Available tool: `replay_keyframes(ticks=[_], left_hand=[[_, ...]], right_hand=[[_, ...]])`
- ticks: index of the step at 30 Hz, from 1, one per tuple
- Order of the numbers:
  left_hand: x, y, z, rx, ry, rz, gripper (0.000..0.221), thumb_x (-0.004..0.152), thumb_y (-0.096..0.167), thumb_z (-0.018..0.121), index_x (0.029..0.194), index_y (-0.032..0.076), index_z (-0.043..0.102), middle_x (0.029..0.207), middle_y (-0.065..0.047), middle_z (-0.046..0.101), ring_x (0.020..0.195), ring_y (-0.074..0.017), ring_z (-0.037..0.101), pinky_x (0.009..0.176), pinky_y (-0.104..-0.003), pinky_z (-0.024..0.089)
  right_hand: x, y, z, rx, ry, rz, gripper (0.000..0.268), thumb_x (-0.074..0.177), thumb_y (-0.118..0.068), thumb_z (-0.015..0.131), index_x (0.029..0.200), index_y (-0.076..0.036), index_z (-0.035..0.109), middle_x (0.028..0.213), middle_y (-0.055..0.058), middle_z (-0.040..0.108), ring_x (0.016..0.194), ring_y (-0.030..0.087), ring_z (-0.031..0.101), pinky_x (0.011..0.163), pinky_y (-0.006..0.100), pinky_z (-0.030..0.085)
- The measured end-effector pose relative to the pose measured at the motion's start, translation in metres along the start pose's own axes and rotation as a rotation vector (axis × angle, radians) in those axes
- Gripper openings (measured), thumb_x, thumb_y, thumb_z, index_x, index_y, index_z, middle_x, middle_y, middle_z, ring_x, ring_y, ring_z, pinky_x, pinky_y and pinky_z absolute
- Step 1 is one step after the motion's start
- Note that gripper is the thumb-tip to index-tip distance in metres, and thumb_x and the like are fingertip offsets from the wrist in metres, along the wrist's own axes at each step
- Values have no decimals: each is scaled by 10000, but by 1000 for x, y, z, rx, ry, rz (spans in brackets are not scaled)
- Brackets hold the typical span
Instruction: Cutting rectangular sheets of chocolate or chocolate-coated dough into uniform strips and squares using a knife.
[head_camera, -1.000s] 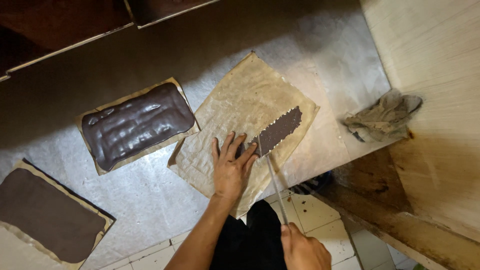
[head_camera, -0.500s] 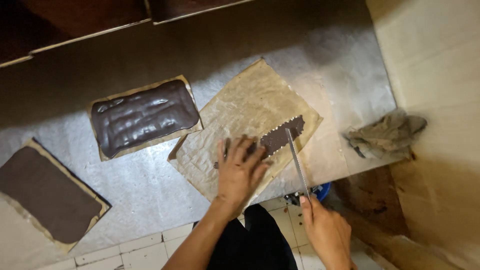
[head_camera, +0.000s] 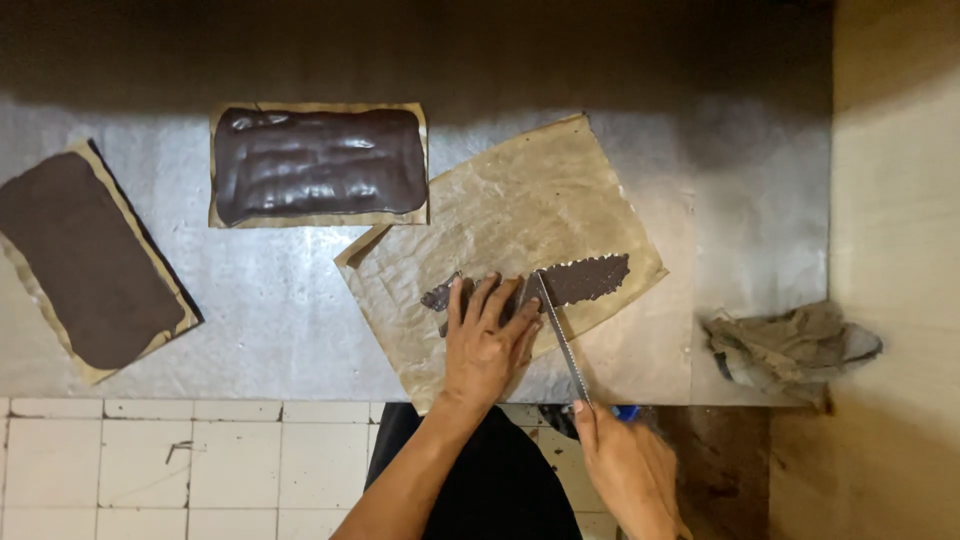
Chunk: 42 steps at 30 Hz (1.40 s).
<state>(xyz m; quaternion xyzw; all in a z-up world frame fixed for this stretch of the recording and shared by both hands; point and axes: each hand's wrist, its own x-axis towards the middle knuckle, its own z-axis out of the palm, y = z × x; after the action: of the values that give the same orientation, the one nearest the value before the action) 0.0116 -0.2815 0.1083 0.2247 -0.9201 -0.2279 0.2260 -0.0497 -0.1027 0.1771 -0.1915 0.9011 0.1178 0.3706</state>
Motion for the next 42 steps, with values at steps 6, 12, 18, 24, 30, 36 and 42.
replay_keyframes(ticks=[6, 12, 18, 24, 30, 36, 42], left_hand=[[-3, 7, 6, 19, 96, -73, 271, 868, 239, 776, 1111, 121, 785, 1308, -76, 627, 1313, -326, 527, 1205, -611, 255], [-4, 6, 9, 33, 138, -74, 243, 856, 241, 787, 1075, 134, 797, 1295, -61, 629, 1299, -326, 526, 1201, -618, 263], [-6, 3, 16, 44, 132, -117, 226, 863, 296, 784, 1056, 181, 807, 1301, -33, 624, 1325, -323, 511, 1202, -630, 242], [-5, 4, 13, 34, 89, -160, 238, 843, 304, 789, 1059, 208, 818, 1311, -12, 620, 1326, -326, 501, 1215, -635, 215], [-2, 7, 11, 39, 91, -193, 258, 814, 328, 821, 1054, 233, 822, 1296, 13, 631, 1325, -299, 503, 1235, -615, 195], [-4, 4, 15, 34, 84, -197, 252, 827, 320, 813, 1061, 228, 818, 1320, 6, 620, 1347, -307, 486, 1239, -621, 183], [-6, 2, 15, 24, 103, -178, 262, 829, 301, 816, 1077, 219, 809, 1320, 6, 606, 1337, -292, 492, 1238, -625, 186]], right_hand=[[6, 2, -5, -41, 10, -48, 514, 1035, -541, 259, 1049, -264, 692, 836, 122, 770, 752, 414, 710, 705, 500, 562], [-1, -8, -30, -26, -81, -57, 479, 1056, -493, 267, 1022, -220, 659, 885, 96, 777, 831, 400, 706, 769, 511, 542], [-5, -9, -30, 13, -103, -60, 452, 1045, -483, 312, 1072, -226, 682, 944, 93, 780, 841, 400, 721, 775, 511, 562], [-13, -1, -15, -5, -89, -40, 428, 1036, -500, 329, 1056, -255, 680, 901, 102, 777, 843, 404, 718, 773, 500, 564], [-22, 4, -8, 29, -173, 3, 443, 1047, -514, 287, 1136, -266, 644, 923, 99, 783, 864, 375, 736, 807, 498, 568], [-26, 13, 10, -29, -158, 15, 431, 1040, -521, 277, 1132, -299, 635, 917, 116, 772, 859, 392, 733, 795, 526, 566], [-23, 18, 3, -88, -186, 22, 465, 1022, -568, 236, 1234, -349, 587, 956, 121, 766, 895, 391, 728, 848, 523, 570]])
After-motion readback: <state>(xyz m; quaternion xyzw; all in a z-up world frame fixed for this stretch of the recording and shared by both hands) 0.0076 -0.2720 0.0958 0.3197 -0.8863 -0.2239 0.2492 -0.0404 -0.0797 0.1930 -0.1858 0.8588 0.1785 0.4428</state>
